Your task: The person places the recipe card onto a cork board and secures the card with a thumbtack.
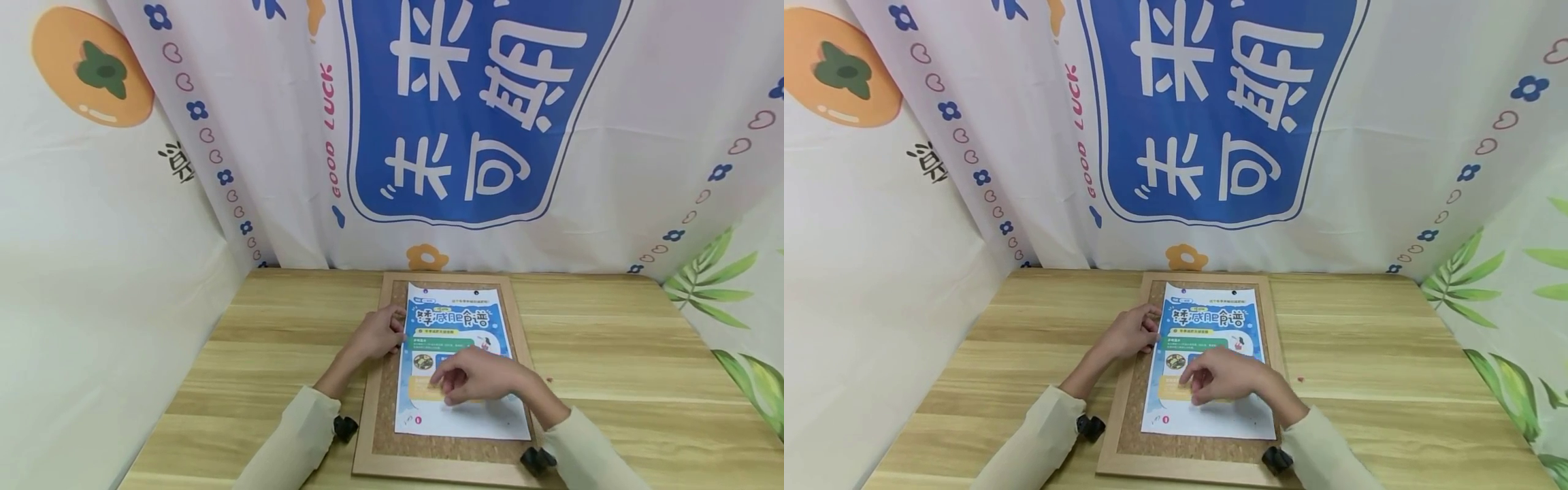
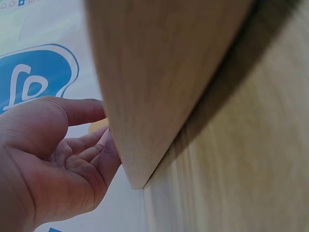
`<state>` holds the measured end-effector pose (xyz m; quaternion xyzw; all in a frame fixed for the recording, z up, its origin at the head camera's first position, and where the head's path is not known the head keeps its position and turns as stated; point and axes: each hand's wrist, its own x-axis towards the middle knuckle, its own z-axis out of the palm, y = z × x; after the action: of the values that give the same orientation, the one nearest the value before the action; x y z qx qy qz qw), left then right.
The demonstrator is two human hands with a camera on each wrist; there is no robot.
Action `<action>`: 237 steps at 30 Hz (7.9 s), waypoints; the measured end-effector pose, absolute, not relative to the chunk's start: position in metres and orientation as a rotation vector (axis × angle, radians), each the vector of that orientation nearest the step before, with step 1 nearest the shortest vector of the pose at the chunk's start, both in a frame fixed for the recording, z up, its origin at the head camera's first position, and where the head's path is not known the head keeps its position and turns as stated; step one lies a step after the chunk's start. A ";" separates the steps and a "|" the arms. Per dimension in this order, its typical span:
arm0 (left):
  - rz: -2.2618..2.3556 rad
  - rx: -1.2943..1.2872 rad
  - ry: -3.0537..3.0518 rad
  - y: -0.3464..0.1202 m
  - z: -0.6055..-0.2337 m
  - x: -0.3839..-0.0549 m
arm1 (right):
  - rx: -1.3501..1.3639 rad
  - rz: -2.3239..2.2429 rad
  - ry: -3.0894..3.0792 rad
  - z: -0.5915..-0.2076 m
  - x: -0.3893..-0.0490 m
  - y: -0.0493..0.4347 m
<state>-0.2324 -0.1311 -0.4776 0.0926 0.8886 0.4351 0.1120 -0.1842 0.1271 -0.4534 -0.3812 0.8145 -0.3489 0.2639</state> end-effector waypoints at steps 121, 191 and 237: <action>1.270 0.269 2.612 -0.130 -0.478 -0.229 | -0.554 -1.069 2.621 -0.488 -0.170 0.305; 1.288 0.259 2.593 -0.131 -0.480 -0.234 | -0.914 -1.195 2.207 -0.467 -0.149 0.237; 1.293 0.247 2.586 -0.131 -0.478 -0.235 | -0.832 -1.139 2.191 -0.470 -0.143 0.191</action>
<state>-0.2349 -0.1307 -0.4782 0.0844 0.8847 0.4425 0.1197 -0.1434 0.1909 -0.4700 -0.3080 0.8109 -0.4213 0.2646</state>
